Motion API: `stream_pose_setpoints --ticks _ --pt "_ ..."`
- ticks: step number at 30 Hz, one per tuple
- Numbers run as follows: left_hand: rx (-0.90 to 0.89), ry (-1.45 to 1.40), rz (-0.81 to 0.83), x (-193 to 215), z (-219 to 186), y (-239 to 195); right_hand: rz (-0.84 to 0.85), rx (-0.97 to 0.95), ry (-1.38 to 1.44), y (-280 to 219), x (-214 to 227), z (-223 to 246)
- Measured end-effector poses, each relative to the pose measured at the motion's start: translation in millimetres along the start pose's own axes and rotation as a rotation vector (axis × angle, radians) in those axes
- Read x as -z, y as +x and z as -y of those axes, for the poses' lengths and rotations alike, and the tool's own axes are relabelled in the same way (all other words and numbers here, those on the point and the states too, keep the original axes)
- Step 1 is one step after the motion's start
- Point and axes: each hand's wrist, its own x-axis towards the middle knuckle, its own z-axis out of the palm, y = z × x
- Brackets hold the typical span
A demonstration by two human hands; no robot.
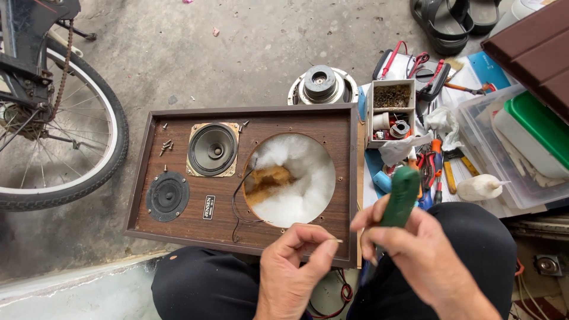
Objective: The person works on a disassembled wooden speaker box, using a utility knife to cut a wire and a tissue to clean the area. They then use a metal tool to scrape and adjust components inside the speaker enclosure.
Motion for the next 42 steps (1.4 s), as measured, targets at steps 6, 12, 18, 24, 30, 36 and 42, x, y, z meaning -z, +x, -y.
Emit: stream_pose_setpoints --ticks 6,12,18,24,30,36,42 --pt "-0.433 0.373 -0.019 -7.0 -26.9 -12.5 -0.287 -0.280 0.026 -31.1 -31.0 -3.5" --pt "-0.642 0.417 0.020 1.5 -34.6 -16.2 -0.264 -0.150 -0.037 -40.7 -32.6 -10.2" --pt "-0.626 0.382 0.053 6.8 -27.0 -22.8 -0.231 -0.046 -0.107 -44.9 -30.0 -16.2" --pt "-0.431 0.282 0.085 6.7 -17.2 -33.0 -0.318 -0.152 -0.034 -49.4 -39.0 -10.5" --pt "-0.427 0.287 0.067 8.5 -16.7 -33.7 -0.321 -0.148 -0.017 -48.1 -40.4 -16.5" --pt "-0.432 0.278 0.078 11.9 -15.2 -35.6 -0.355 -0.104 -0.094 -47.6 -42.2 -25.8" --pt "-0.556 0.449 -0.169 -5.5 -14.4 -16.3 -0.699 -0.365 -0.147 -47.6 -66.2 17.2"
